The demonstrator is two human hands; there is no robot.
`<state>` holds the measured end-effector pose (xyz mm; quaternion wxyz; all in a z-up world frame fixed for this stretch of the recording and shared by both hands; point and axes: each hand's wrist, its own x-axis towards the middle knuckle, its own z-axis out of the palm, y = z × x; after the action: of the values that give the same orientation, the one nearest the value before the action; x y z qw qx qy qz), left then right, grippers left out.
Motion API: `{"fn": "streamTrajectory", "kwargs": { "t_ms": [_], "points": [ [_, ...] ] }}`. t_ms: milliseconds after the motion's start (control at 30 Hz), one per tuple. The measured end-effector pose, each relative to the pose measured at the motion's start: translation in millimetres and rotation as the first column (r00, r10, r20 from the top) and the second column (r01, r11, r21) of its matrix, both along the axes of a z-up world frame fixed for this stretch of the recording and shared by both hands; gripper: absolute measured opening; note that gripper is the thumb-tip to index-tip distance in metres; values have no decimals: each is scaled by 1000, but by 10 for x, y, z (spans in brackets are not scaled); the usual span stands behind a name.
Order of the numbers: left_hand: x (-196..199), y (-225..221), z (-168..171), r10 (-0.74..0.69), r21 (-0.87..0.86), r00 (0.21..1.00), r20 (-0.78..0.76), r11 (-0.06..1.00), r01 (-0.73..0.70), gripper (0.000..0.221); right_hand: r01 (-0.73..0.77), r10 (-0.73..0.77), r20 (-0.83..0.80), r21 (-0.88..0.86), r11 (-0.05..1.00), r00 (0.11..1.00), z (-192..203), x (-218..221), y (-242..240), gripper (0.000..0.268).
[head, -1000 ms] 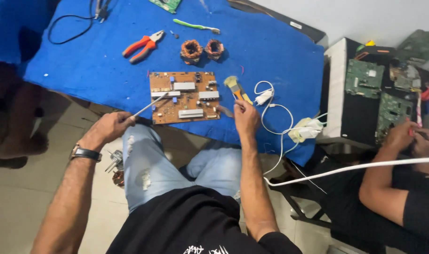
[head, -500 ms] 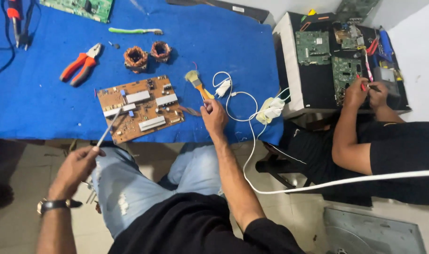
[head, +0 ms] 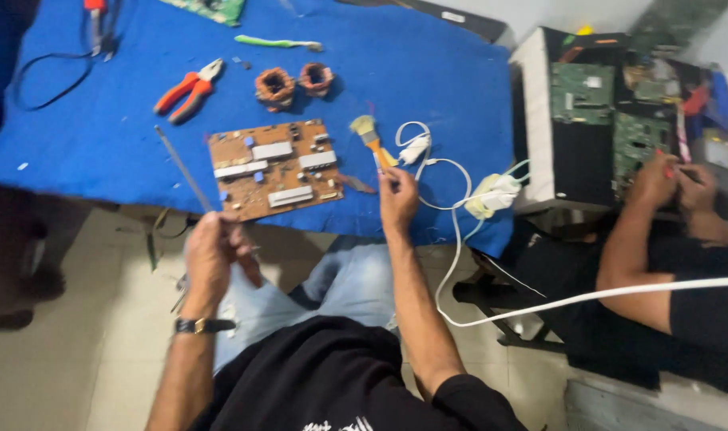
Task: Using a small screwdriver to scrape the surface coating or residue off a printed circuit board.
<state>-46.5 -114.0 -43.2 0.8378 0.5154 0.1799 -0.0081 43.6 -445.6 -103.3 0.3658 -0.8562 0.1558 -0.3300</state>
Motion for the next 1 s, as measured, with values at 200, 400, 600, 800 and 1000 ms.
{"fn": "streamTrajectory", "kwargs": {
  "t_ms": [200,400,600,800,1000],
  "points": [
    [-39,-531,78,-36,-145,999,-2,989,36,29,-481,580,-89,466,743,810,458,-902,710,18],
    [-70,-775,625,-297,341,954,40,902,266,30,-376,898,-18,904,202,439,122,-1377,1115,19],
    [156,-427,258,-332,883,930,160,469,16,26,-321,647,-82,816,480,758,356,-1077,864,24],
    [582,81,-307,-206,970,949,238,104,-221,16,-276,542,-188,698,660,819,349,-977,462,22],
    [1154,21,-251,-180,996,980,87,10,-87,29,-181,443,-237,676,715,865,256,-1032,321,21]
  ]
}}
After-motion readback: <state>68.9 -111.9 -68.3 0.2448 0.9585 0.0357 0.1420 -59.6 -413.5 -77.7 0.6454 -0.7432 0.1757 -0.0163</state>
